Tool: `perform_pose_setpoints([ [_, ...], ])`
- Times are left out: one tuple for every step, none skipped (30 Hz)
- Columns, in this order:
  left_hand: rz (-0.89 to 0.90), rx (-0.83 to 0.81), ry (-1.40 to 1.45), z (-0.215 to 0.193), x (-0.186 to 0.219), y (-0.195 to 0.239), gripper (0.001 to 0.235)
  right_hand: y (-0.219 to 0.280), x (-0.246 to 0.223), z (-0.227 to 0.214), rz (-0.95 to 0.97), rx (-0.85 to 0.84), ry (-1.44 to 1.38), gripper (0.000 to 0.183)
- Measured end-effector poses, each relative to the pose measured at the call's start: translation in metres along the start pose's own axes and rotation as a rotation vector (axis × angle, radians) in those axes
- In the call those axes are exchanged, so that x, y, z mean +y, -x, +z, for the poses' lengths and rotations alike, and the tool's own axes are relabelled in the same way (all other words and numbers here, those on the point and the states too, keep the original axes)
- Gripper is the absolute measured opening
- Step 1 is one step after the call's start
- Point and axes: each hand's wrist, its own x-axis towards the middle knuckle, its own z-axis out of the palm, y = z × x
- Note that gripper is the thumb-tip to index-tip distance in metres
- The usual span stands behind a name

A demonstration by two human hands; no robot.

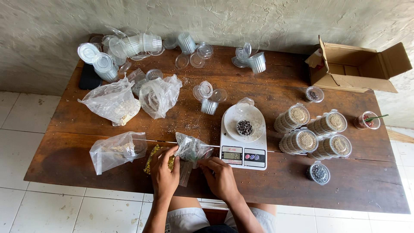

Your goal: The person scoops small beads from a plastic bag using a green spoon and places them onto a digital scale. After reaching a target weight, the person transfers the beads into a small plastic cup and seals it with a lid. The process is repeated for multiple cups.

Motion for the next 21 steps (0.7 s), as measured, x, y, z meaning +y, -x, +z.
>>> perform_pose_setpoints([
  [-0.017, -0.020, 0.019, 0.000, 0.000, 0.000, 0.021, 0.000, 0.001, 0.000, 0.007, -0.002, -0.019, 0.017],
  [-0.016, -0.022, 0.021, 0.001, 0.000, 0.000, 0.021, 0.000, -0.004, -0.002, 0.010, -0.001, -0.019, 0.017],
  [-0.010, -0.016, 0.021, 0.001, 0.000, 0.000, 0.021, -0.001, -0.008, -0.003, 0.024, -0.006, -0.033, 0.018],
  [-0.004, -0.010, 0.022, 0.000, 0.001, 0.000, 0.020, -0.002, -0.013, -0.005, 0.037, -0.012, -0.047, 0.019],
  [-0.004, -0.010, 0.021, 0.001, 0.001, 0.000, 0.020, 0.000, -0.015, -0.006, 0.038, -0.012, -0.048, 0.019],
  [-0.018, -0.005, 0.044, 0.000, 0.001, 0.000, 0.021, 0.002, -0.017, -0.007, 0.103, 0.012, -0.020, 0.020],
  [-0.030, 0.002, 0.066, 0.001, 0.002, -0.001, 0.021, 0.004, -0.019, -0.007, 0.167, 0.037, 0.009, 0.021],
  [-0.030, 0.004, 0.065, 0.000, 0.003, -0.001, 0.021, 0.005, -0.018, -0.007, 0.165, 0.037, 0.008, 0.021],
  [-0.038, 0.004, 0.071, -0.001, 0.003, -0.001, 0.024, 0.007, -0.017, -0.008, 0.177, 0.067, 0.037, 0.015],
  [-0.047, 0.003, 0.076, -0.001, 0.004, -0.001, 0.027, 0.008, -0.016, -0.008, 0.188, 0.098, 0.065, 0.010],
  [-0.048, 0.000, 0.077, -0.001, 0.005, -0.001, 0.027, 0.008, -0.015, -0.007, 0.192, 0.099, 0.066, 0.010],
  [-0.023, -0.013, 0.046, -0.002, 0.005, -0.001, 0.027, 0.008, -0.013, -0.007, 0.197, 0.082, 0.054, 0.013],
  [0.004, -0.026, 0.015, -0.002, 0.006, -0.003, 0.026, 0.007, -0.012, -0.006, 0.202, 0.067, 0.040, 0.015],
  [0.007, -0.029, 0.017, -0.002, 0.006, -0.002, 0.026, 0.007, -0.010, -0.004, 0.204, 0.071, 0.040, 0.015],
  [0.003, -0.028, 0.019, -0.002, 0.007, -0.002, 0.027, 0.007, -0.009, -0.002, 0.254, 0.067, 0.013, 0.015],
  [-0.001, -0.027, 0.021, -0.003, 0.007, -0.002, 0.027, 0.007, -0.007, 0.000, 0.303, 0.064, -0.015, 0.016],
  [0.001, -0.025, 0.020, -0.001, 0.005, -0.002, 0.027, 0.007, -0.008, 0.002, 0.301, 0.065, -0.016, 0.016],
  [0.007, -0.019, 0.018, 0.000, 0.003, -0.001, 0.027, 0.007, -0.008, 0.003, 0.342, 0.091, -0.043, 0.014],
  [0.013, -0.013, 0.015, 0.001, 0.002, 0.000, 0.026, 0.007, -0.009, 0.005, 0.384, 0.115, -0.071, 0.012],
  [0.013, -0.012, 0.013, 0.000, 0.002, -0.001, 0.026, 0.007, -0.011, 0.004, 0.382, 0.115, -0.073, 0.012],
  [-0.003, -0.013, 0.020, 0.000, 0.003, -0.001, 0.027, 0.008, -0.012, 0.003, 0.394, 0.153, -0.112, 0.013],
])
